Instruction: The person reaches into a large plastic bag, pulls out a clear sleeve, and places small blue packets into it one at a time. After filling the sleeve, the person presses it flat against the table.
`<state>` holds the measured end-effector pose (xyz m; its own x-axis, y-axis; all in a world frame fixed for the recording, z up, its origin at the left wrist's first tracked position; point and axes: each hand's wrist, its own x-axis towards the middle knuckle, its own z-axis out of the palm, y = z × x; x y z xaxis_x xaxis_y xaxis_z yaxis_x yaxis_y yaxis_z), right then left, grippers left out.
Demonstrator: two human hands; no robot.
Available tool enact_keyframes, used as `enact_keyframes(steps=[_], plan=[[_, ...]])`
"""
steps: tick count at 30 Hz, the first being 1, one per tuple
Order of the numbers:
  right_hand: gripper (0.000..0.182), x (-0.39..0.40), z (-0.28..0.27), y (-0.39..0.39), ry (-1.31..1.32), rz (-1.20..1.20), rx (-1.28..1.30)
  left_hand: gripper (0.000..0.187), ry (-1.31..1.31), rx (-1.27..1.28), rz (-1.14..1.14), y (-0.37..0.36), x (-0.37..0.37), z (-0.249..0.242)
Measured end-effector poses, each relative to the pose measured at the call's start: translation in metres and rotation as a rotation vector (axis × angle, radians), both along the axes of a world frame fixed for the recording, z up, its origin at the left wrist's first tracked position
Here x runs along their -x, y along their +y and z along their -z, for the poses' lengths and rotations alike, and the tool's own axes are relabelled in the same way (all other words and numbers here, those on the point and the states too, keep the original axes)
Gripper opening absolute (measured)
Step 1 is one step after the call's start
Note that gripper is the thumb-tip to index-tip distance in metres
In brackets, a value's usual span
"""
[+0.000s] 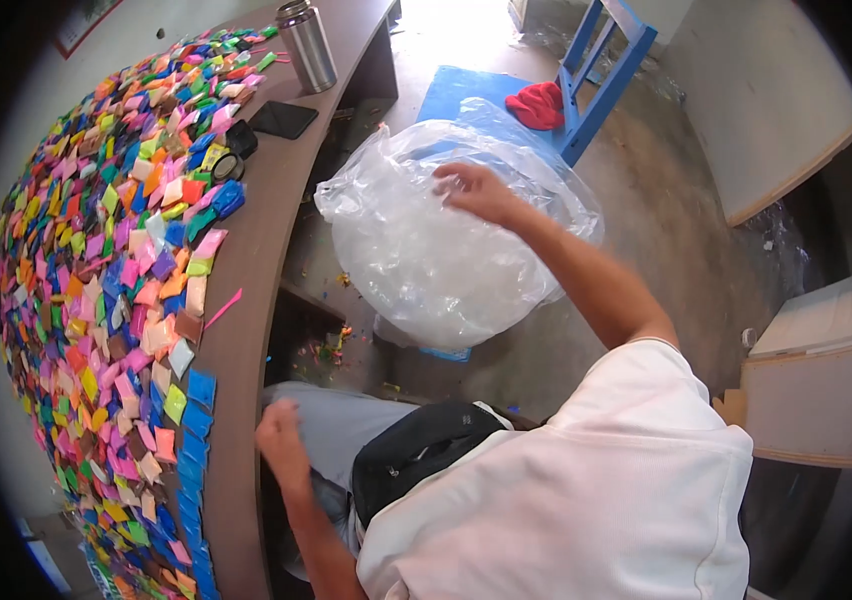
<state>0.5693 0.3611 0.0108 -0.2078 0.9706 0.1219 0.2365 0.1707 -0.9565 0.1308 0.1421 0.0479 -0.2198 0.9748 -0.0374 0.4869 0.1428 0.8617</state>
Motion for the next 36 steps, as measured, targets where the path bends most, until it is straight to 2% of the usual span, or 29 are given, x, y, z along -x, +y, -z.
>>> enact_keyframes(steps=[2,4,9,15,18,21,23,29,32,35,36], plan=[[0.051,0.027,-0.014,-0.038,-0.198,0.021,-0.047,0.038,-0.068,0.088,0.3,0.03,-0.031,-0.004],[0.054,0.048,-0.011,-0.066,-0.43,0.077,-0.245,0.045,-0.218,0.113,0.357,0.049,-0.053,0.022],[0.054,0.077,-0.006,-0.106,-0.535,0.011,-0.391,0.055,-0.366,0.25,0.428,0.078,-0.093,0.043],[0.066,0.087,-0.01,-0.121,-0.419,-0.046,-0.241,0.053,-0.274,0.262,0.586,0.112,-0.127,0.062],[0.077,0.091,0.0,-0.124,-0.365,-0.067,-0.22,0.049,-0.191,0.113,0.688,0.118,-0.145,0.072],[0.081,0.099,0.006,-0.128,-0.312,-0.088,-0.201,0.046,0.023,0.322,0.687,0.126,-0.16,0.044],[0.083,0.102,0.006,-0.128,-0.295,-0.113,-0.165,0.044,-0.055,0.254,0.702,0.128,-0.159,0.066],[0.065,0.097,-0.021,-0.126,-0.203,-0.091,0.165,0.041,-0.191,0.194,0.63,0.125,-0.157,0.08],[0.054,0.091,-0.012,-0.122,-0.292,0.157,-0.399,0.041,-0.174,0.195,0.587,0.123,-0.161,0.079],[0.053,0.077,-0.018,-0.104,-0.628,0.239,-0.461,0.043,-0.116,0.194,0.549,0.119,-0.165,0.066],[0.053,0.069,-0.013,-0.095,-0.653,0.289,-0.43,0.044,-0.097,0.187,0.537,0.118,-0.166,0.063]])
